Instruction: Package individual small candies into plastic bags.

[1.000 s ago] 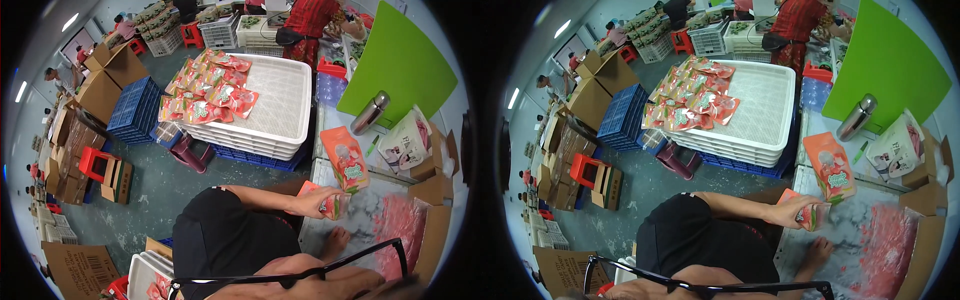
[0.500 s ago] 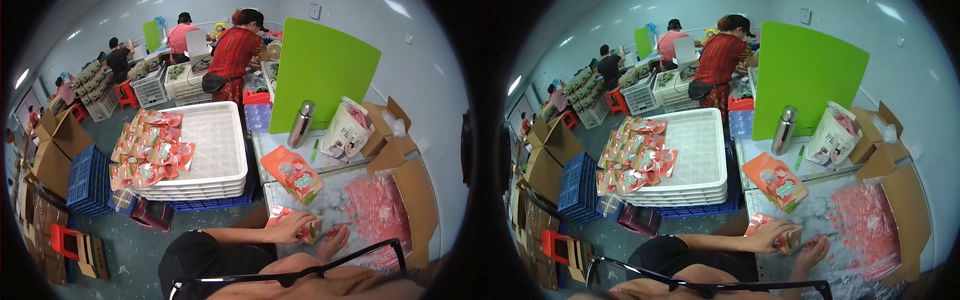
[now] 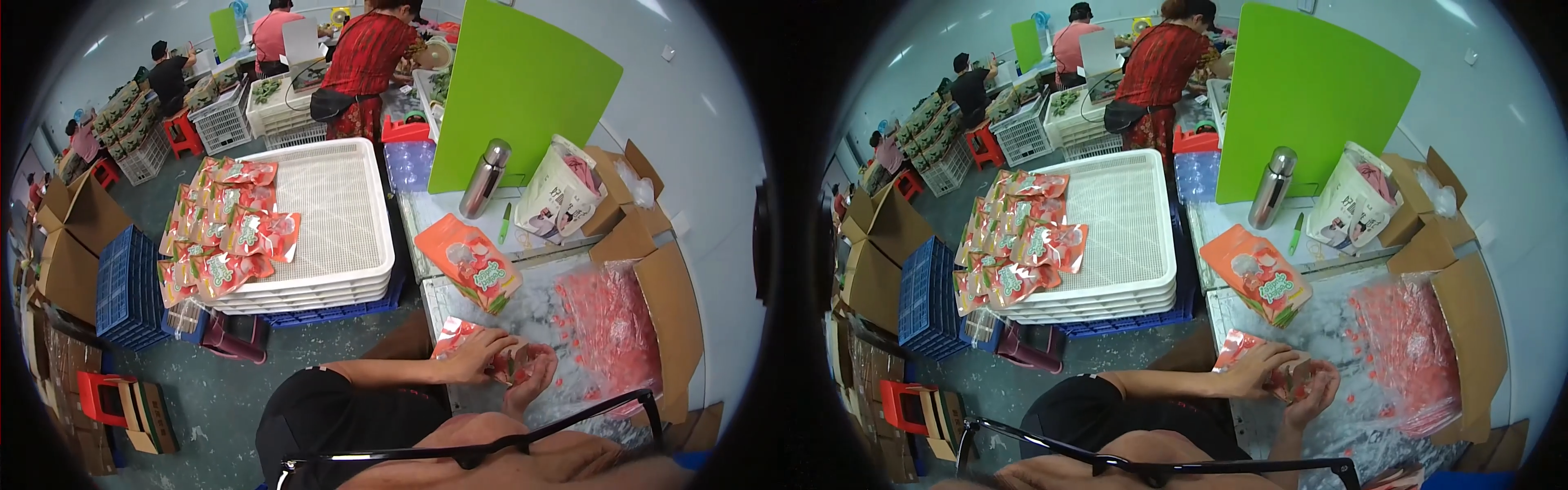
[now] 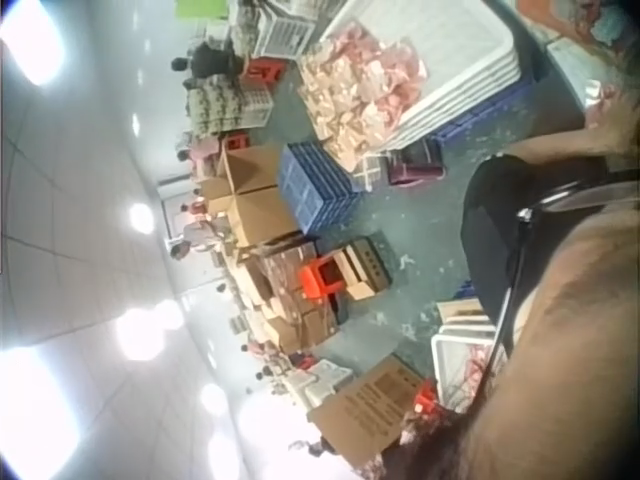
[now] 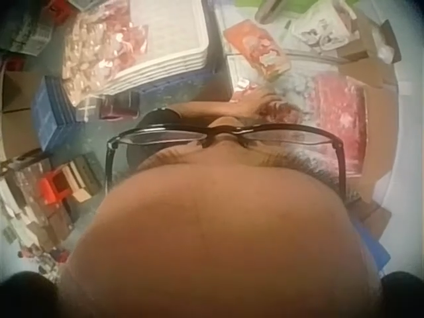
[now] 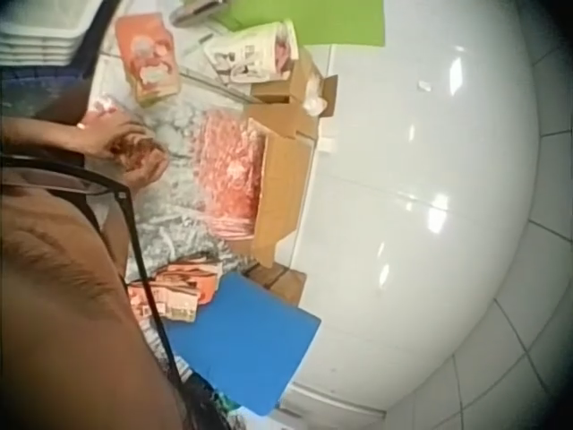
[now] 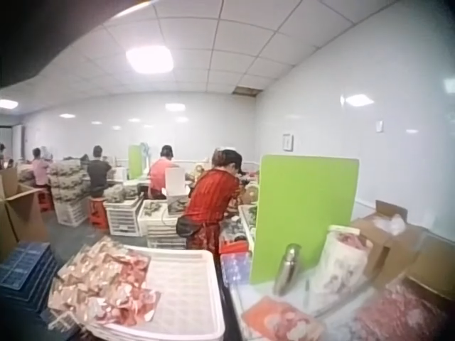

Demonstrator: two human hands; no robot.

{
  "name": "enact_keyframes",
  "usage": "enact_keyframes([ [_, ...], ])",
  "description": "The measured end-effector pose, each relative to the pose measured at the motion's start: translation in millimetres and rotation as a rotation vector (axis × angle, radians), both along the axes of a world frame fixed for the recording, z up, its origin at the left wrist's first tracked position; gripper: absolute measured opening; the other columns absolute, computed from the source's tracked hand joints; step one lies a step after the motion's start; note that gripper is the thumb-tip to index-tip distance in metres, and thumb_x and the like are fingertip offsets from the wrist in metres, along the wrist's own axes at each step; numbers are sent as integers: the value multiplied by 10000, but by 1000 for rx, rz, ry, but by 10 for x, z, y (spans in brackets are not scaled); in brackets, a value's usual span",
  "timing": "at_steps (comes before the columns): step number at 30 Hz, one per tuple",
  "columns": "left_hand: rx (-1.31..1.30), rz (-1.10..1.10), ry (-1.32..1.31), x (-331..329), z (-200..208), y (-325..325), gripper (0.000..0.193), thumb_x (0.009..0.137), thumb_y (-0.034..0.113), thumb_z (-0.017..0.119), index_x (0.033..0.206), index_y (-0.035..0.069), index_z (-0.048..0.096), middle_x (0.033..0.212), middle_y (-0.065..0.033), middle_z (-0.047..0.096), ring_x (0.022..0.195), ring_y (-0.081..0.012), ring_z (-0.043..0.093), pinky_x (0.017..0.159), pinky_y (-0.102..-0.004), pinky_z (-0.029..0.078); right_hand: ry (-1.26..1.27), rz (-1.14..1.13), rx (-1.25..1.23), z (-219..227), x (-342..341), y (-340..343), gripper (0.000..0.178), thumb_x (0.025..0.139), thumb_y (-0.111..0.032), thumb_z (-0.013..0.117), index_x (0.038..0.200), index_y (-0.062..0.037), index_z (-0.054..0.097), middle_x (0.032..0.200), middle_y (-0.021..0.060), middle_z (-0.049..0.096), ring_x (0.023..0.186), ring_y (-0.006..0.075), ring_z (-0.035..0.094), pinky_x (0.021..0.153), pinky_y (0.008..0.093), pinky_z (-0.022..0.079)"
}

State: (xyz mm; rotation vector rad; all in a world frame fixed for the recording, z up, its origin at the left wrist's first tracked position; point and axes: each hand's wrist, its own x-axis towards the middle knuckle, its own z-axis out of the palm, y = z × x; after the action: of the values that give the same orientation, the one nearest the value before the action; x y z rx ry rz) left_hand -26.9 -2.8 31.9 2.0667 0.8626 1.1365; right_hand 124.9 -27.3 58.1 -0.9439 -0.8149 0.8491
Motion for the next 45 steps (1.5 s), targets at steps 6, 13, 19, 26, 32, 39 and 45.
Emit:
enact_keyframes([
  [6, 11, -13, -22, 17, -8, 2, 944, 566, 135, 842, 1403, 69, 410, 1344, -188, 446, 1240, -388, 439, 1035, -464, 371, -154, 45, 43, 79, -5, -52, 244, 937, -116, 537, 1146, 8, 523, 1067, 87, 564, 1004, 171, 533, 904, 311, 435],
  [13, -9, -50, -89, 54, 53, 37, 962, 577, 125, 837, 1424, 65, 383, 1367, -196, 431, 1277, -380, 419, 1057, -465, 352, -192, 87, 68, 224, -39, -106, 249, 900, -49, 556, 1135, 28, 527, 1107, 98, 538, 1053, 188, 517, 966, 324, 408],
  [19, -40, -60, -189, 73, 48, -22, 928, 611, 133, 832, 1421, 62, 384, 1403, -199, 411, 1321, -371, 394, 1092, -446, 324, -466, -19, 189, 579, 10, -204, 227, 901, -88, 595, 1088, 33, 550, 1070, 114, 562, 1014, 211, 546, 921, 341, 437],
  [26, -4, -29, -220, 186, -31, -87, 865, 680, 110, 788, 1429, 64, 357, 1457, -219, 328, 1339, -409, 351, 1101, -468, 310, -1383, 311, -159, 833, -46, -228, 356, 790, -182, 716, 1050, 37, 609, 918, 228, 633, 876, 412, 616, 773, 451, 499],
  [32, 80, -120, -253, 216, -126, -231, 830, 668, 112, 761, 1396, 37, 371, 1426, -240, 343, 1301, -434, 375, 1067, -466, 353, -1324, 721, -271, 629, 155, -86, 227, 786, -133, 641, 937, 36, 663, 854, 232, 663, 844, 421, 633, 749, 468, 499],
  [39, 109, -303, -182, -64, 78, -105, 998, 637, 192, 835, 1465, 34, 300, 1491, -232, 270, 1358, -400, 330, 1089, -460, 331, -1260, 846, -184, 737, 378, -241, 196, 778, -105, 630, 931, 7, 679, 842, 230, 659, 810, 412, 633, 713, 458, 502],
  [45, -482, -729, 3, -324, 271, 281, 1018, 576, 163, 898, 1433, 19, 368, 1338, -153, 532, 1217, -237, 513, 1027, -376, 416, -1463, 978, -70, 835, 328, -278, 244, 792, -74, 609, 1023, -63, 684, 969, 189, 664, 958, 363, 622, 877, 435, 474],
])
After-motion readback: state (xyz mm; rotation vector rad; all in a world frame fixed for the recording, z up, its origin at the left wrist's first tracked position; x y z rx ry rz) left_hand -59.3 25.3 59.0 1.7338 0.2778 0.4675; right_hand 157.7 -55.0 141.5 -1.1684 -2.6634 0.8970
